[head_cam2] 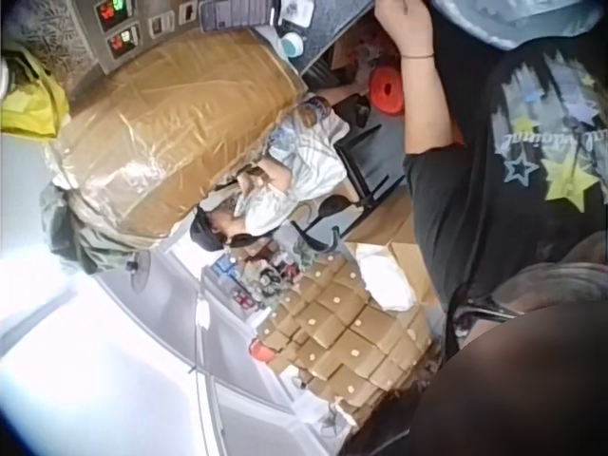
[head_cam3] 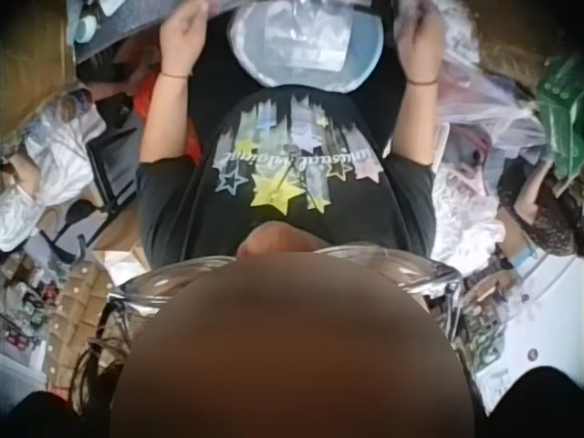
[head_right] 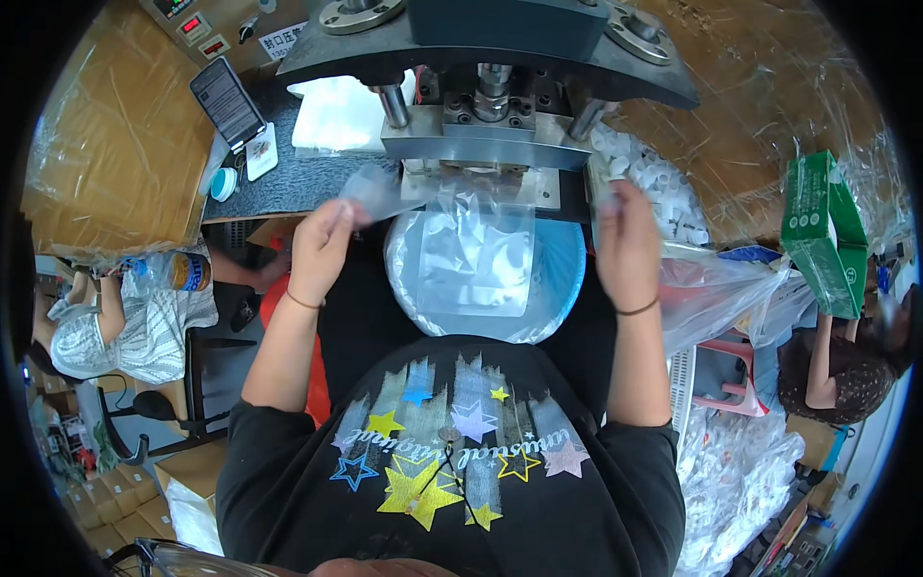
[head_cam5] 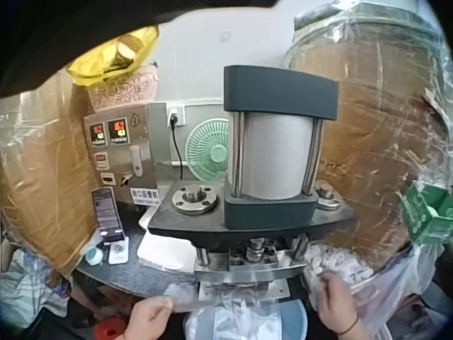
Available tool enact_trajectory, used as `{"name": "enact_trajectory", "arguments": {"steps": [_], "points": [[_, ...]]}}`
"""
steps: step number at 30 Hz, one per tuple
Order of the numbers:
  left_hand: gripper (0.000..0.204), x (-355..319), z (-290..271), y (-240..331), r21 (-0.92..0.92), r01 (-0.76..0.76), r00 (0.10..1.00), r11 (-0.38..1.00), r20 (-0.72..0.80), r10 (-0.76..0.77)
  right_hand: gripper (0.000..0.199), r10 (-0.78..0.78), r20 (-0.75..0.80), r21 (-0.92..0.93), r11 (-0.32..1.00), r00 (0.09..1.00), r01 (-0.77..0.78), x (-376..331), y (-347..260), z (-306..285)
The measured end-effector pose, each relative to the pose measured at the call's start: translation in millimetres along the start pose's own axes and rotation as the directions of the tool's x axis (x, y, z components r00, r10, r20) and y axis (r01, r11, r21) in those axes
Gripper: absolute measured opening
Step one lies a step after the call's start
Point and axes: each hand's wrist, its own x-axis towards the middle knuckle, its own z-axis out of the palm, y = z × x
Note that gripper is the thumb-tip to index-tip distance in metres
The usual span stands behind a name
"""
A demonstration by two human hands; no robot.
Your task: Sealing small items inside clear plastic bags using a heat sealing machine.
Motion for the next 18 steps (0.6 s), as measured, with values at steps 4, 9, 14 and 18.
{"name": "enact_trajectory", "arguments": {"steps": [4, 9, 14, 18], "points": [[0.015, -17, 28, 30, -0.267, 0.181, 0.962, 0.947, 0.247, -0.115, 0.010, -0.309, 0.338, 0.268, 0.937, 0.889, 0.224, 5, -47, 9], [0.018, -24, 68, 47, -0.164, 0.198, 0.904, 0.966, 0.411, -0.116, 0.011, 0.049, 0.257, 0.629, 0.750, 0.965, -0.206, 15, -85, 1], [0.023, -32, 89, 47, -0.288, 0.342, 0.814, 0.895, 0.567, -0.128, 0.013, -0.274, 0.266, 0.410, 0.900, 0.924, 0.149, 27, -76, -5], [0.029, -40, 99, 54, -0.352, 0.640, 0.572, 0.683, 0.812, -0.116, 0.019, -0.305, 0.580, 0.351, 0.931, 0.755, 0.106, 30, -60, -24]]}}
